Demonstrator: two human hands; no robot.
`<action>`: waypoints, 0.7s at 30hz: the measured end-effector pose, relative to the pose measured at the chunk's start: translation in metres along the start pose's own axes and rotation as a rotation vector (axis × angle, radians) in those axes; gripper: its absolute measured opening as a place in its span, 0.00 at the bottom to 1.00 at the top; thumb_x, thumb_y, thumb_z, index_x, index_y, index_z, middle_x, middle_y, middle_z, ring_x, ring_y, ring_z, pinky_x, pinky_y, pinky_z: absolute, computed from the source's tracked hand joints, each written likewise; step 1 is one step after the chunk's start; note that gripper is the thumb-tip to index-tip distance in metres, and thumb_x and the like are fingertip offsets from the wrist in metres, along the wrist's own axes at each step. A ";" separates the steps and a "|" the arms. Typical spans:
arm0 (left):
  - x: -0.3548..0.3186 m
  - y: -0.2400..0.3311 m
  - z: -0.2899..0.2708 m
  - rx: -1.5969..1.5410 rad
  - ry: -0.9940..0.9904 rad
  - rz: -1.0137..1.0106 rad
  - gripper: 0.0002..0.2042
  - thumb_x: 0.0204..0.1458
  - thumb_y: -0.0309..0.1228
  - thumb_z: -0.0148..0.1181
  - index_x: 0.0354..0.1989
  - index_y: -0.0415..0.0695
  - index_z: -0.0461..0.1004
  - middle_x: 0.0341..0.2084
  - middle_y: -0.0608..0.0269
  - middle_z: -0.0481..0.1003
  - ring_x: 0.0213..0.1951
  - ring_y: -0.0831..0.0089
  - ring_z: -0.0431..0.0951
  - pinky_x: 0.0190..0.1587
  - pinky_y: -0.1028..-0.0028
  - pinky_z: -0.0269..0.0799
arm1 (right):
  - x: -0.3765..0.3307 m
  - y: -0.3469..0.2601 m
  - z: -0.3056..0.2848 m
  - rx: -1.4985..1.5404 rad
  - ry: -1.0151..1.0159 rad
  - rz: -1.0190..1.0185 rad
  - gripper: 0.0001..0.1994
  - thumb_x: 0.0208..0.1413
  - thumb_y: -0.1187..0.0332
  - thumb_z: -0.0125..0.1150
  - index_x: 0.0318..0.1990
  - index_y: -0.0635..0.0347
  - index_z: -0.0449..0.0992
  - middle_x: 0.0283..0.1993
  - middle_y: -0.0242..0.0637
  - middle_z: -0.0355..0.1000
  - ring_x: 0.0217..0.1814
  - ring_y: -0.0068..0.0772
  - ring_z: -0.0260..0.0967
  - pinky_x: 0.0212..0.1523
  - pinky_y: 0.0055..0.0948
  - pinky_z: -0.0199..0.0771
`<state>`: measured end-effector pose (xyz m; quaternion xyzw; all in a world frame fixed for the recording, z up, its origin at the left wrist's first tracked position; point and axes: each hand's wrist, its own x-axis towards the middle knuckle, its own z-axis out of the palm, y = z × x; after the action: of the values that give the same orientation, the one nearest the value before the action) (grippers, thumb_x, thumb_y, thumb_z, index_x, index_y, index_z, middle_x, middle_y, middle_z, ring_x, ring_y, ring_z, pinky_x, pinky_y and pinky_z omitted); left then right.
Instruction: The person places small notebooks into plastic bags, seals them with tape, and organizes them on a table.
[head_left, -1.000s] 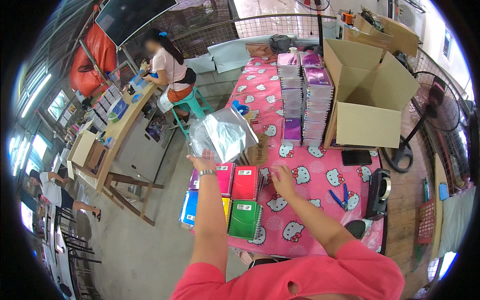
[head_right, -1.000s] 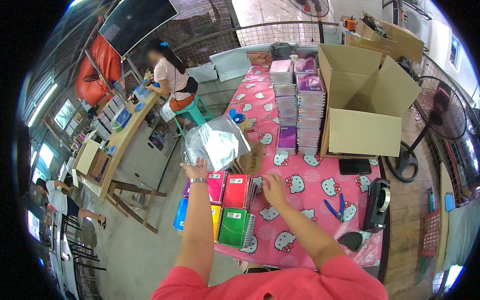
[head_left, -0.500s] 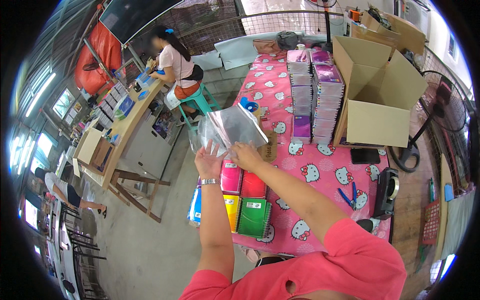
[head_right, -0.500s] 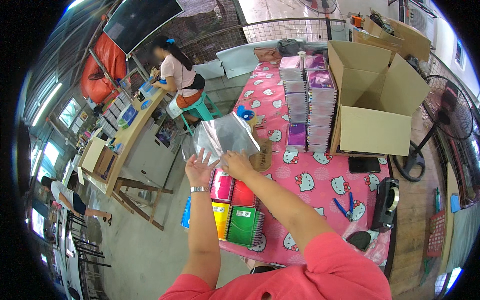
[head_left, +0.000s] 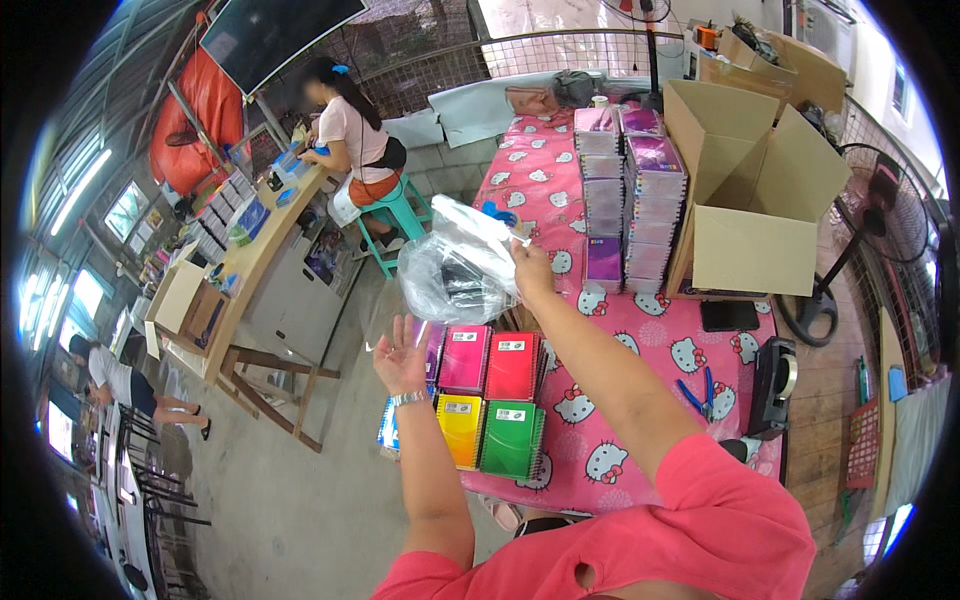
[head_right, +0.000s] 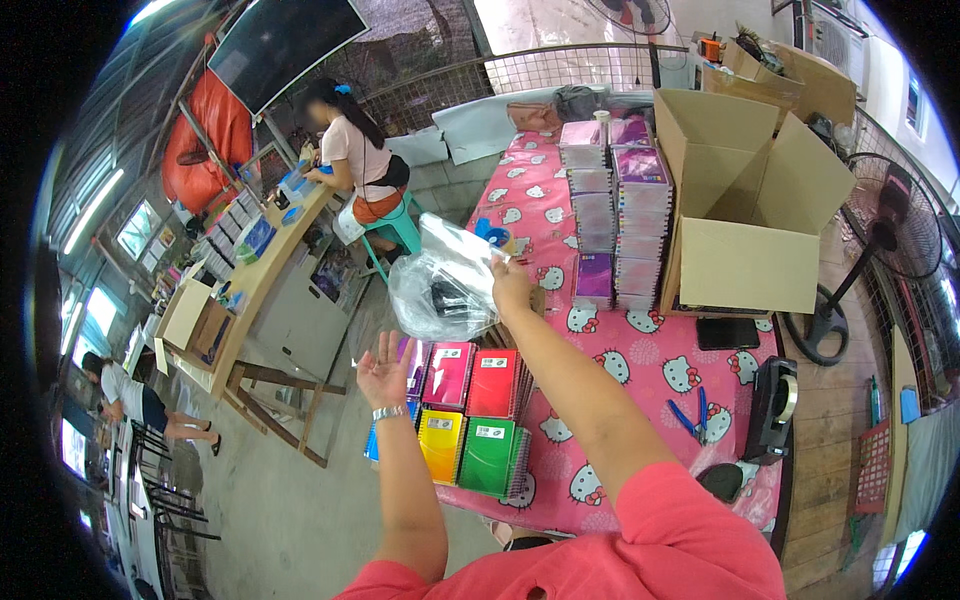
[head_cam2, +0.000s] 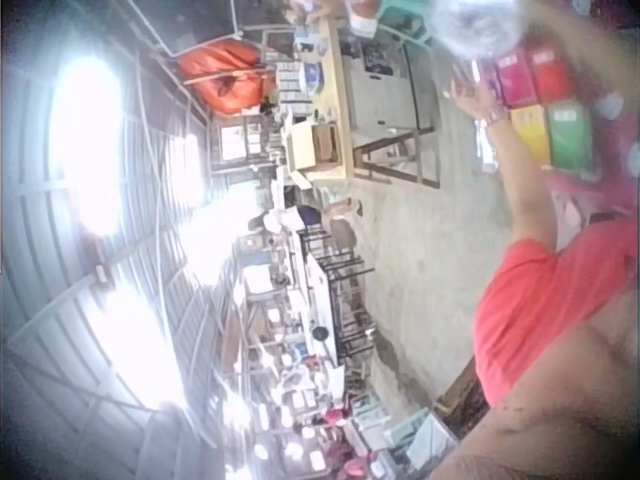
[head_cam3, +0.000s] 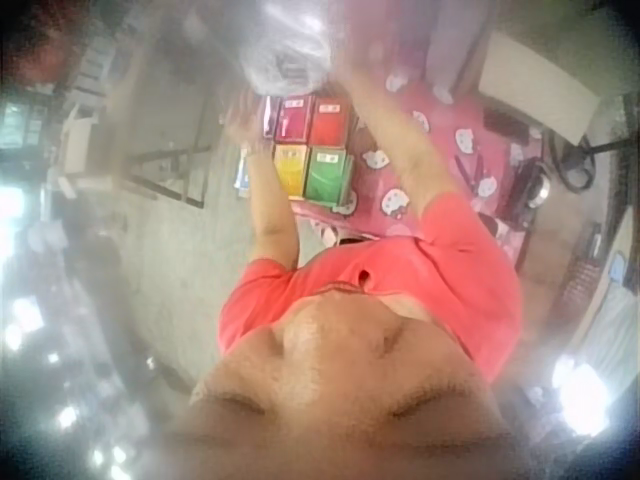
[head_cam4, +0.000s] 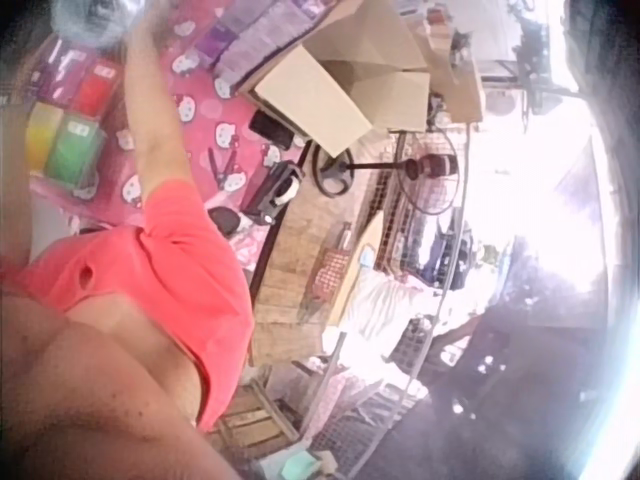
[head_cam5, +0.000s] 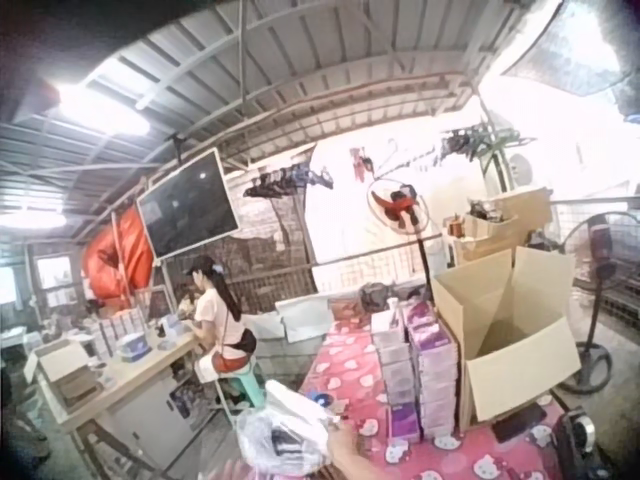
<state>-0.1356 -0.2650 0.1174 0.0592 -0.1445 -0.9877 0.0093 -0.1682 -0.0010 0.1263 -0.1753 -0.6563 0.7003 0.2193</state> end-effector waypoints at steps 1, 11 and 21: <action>-0.013 0.010 -0.002 -0.024 0.053 0.004 0.04 0.52 0.28 0.50 0.35 0.43 0.65 0.61 0.42 0.62 0.66 0.44 0.57 0.61 0.28 0.48 | -0.007 -0.009 0.003 -0.002 0.116 -0.178 0.16 0.61 0.62 0.54 0.46 0.66 0.77 0.39 0.47 0.77 0.37 0.39 0.74 0.41 0.34 0.70; -0.173 0.061 0.027 0.236 -0.336 -0.025 0.08 0.55 0.31 0.51 0.32 0.43 0.76 0.64 0.46 0.59 0.63 0.46 0.62 0.59 0.34 0.58 | -0.037 -0.007 0.023 -0.928 -0.539 -0.970 0.14 0.59 0.62 0.53 0.49 0.50 0.77 0.61 0.31 0.68 0.68 0.35 0.58 0.63 0.48 0.57; -0.264 0.038 0.047 1.210 -0.661 -0.548 0.09 0.55 0.30 0.57 0.35 0.35 0.75 0.66 0.50 0.58 0.57 0.58 0.70 0.60 0.60 0.62 | -0.158 0.000 -0.043 0.340 -1.073 0.322 0.38 0.59 0.40 0.49 0.70 0.55 0.52 0.69 0.41 0.55 0.71 0.36 0.51 0.67 0.39 0.53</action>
<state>0.1211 -0.2781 0.2035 -0.2123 -0.6387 -0.6688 -0.3157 -0.0126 -0.0499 0.1165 0.1438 -0.5190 0.8112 -0.2277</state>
